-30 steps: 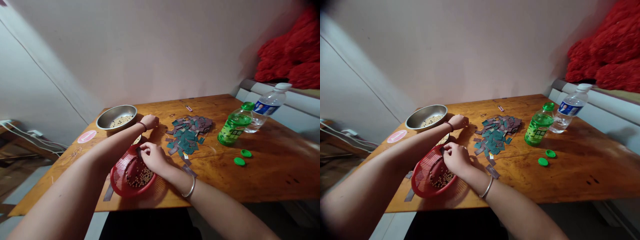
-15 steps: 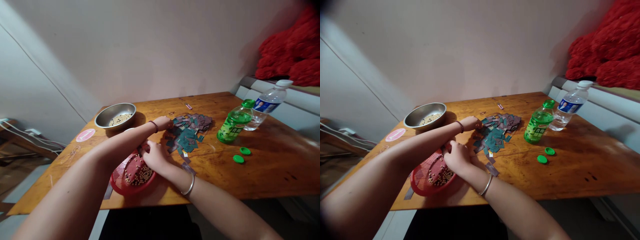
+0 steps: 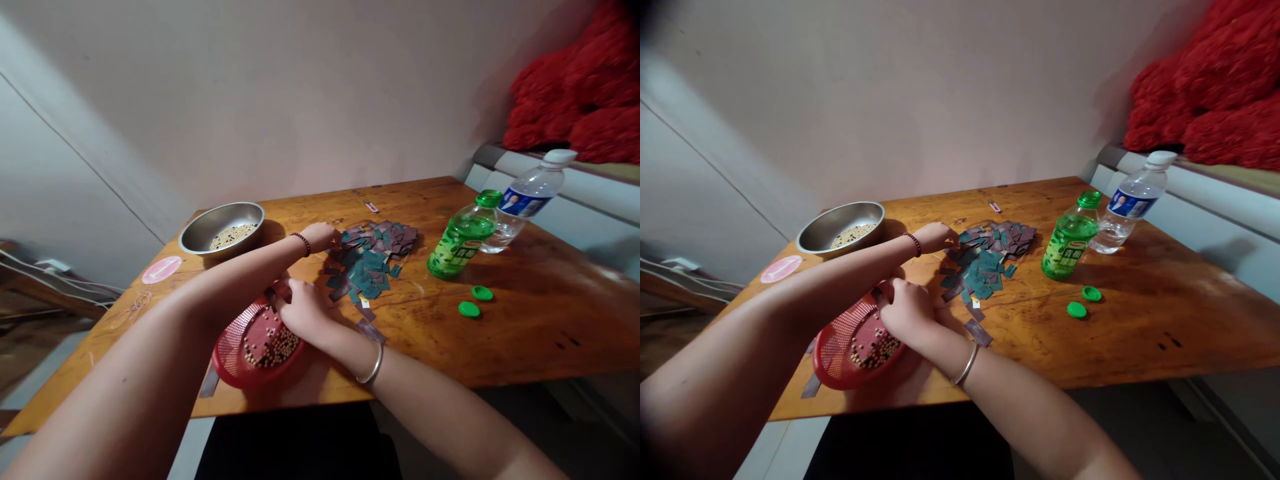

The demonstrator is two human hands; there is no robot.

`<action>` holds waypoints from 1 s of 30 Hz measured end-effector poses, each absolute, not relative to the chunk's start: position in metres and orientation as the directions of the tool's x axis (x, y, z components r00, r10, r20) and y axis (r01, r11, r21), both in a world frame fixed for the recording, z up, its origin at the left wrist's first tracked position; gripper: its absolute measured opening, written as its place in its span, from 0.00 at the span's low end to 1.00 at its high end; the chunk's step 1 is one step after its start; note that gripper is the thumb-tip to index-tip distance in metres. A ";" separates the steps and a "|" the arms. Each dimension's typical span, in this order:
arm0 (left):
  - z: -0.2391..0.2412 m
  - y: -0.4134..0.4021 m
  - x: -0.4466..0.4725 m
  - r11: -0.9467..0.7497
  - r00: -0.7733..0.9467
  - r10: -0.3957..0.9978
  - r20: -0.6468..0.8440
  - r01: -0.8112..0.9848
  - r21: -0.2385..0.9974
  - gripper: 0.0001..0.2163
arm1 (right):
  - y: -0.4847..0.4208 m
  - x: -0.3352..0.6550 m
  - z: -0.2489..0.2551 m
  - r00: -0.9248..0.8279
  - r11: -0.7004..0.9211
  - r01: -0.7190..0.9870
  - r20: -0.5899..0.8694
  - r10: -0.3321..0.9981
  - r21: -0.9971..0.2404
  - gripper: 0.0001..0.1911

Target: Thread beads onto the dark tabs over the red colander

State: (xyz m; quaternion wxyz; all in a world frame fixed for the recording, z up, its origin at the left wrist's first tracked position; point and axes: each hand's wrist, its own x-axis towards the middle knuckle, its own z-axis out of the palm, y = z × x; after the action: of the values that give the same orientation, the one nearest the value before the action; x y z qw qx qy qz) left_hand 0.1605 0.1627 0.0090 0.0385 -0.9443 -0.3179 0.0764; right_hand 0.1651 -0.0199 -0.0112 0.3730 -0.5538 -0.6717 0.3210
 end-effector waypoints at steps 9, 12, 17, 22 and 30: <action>-0.003 0.158 0.176 -0.820 0.809 0.570 -0.143 0.549 -0.159 0.08 | -0.022 0.165 -0.008 -0.145 0.182 0.574 0.120 0.982 -0.798 0.11; -0.006 0.157 0.176 -0.817 0.808 0.574 -0.132 0.555 -0.158 0.08 | -0.022 0.166 -0.009 -0.153 0.191 0.579 0.125 0.980 -0.792 0.11; 0.006 0.154 0.172 -0.783 0.781 0.619 -0.079 0.607 -0.133 0.07 | -0.020 0.166 -0.010 -0.149 0.211 0.587 0.153 0.977 -0.781 0.12; 0.038 0.142 0.126 -0.627 0.633 0.764 0.127 0.774 -0.089 0.11 | -0.018 0.166 -0.013 -0.132 0.222 0.558 0.179 0.975 -0.799 0.11; 0.026 0.083 -0.009 -0.190 0.149 0.937 0.317 0.976 0.102 0.11 | -0.011 0.172 -0.022 -0.161 0.254 0.473 0.200 0.966 -0.844 0.09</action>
State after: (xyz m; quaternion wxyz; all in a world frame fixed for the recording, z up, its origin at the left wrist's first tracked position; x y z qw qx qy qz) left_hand -0.0089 0.0825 0.0265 0.0634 -0.7553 -0.6332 -0.1566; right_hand 0.1722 -0.0110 -0.0222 0.3856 -0.5203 -0.6916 0.3199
